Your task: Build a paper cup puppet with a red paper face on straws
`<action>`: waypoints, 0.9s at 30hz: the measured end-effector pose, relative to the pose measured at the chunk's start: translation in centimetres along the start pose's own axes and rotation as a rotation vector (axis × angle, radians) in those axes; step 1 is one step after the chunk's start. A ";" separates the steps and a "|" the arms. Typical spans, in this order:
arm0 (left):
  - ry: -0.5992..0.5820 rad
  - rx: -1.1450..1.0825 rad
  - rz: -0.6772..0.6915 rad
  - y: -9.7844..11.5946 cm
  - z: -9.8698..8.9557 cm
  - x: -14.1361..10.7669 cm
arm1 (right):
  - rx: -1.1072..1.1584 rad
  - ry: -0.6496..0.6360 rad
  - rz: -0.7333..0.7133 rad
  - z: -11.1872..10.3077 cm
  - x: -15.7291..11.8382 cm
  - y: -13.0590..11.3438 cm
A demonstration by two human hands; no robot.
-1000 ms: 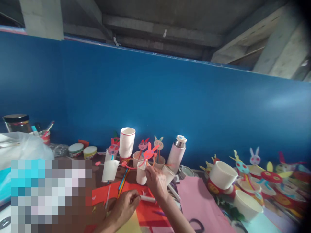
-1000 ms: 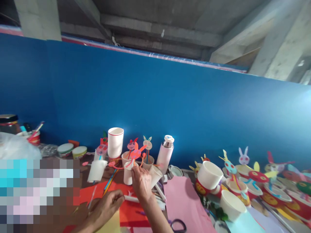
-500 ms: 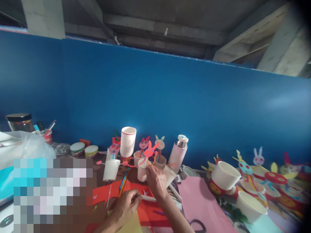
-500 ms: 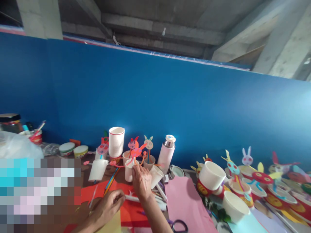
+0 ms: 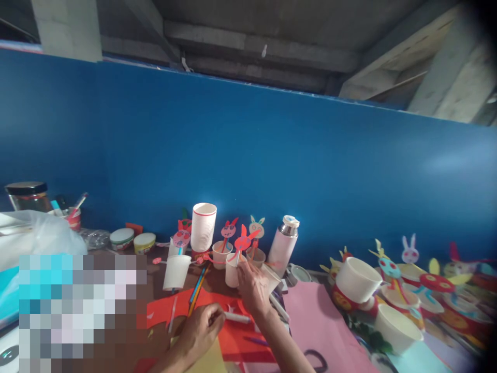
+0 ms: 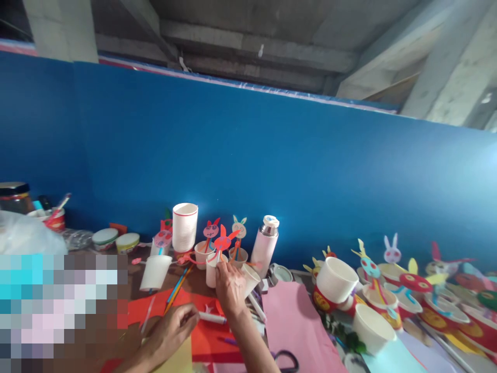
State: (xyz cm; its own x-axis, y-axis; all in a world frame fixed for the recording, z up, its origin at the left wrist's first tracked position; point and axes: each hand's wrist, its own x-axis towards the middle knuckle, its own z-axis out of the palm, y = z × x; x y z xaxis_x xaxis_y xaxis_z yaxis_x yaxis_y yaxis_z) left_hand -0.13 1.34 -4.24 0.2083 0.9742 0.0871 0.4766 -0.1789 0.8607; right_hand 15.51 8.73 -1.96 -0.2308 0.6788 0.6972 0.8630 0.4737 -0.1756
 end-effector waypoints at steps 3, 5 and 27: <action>-0.007 0.002 0.005 -0.1 0.1 0.0 | -0.001 0.000 0.013 0.3 0.1 -0.1; -0.008 0.001 0.008 -0.1 0.1 0.0 | 0.003 0.000 0.016 0.4 0.0 -0.1; -0.011 -0.010 -0.007 0.7 -0.2 -0.2 | 0.037 0.026 0.038 -1.2 -0.2 0.6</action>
State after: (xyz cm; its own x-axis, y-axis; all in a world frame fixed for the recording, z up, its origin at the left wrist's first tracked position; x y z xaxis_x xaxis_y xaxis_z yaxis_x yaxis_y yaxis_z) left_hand 0.01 1.02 -3.60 0.2141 0.9739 0.0756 0.4694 -0.1704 0.8664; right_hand 16.61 8.19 -1.35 -0.1862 0.6817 0.7075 0.8536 0.4689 -0.2271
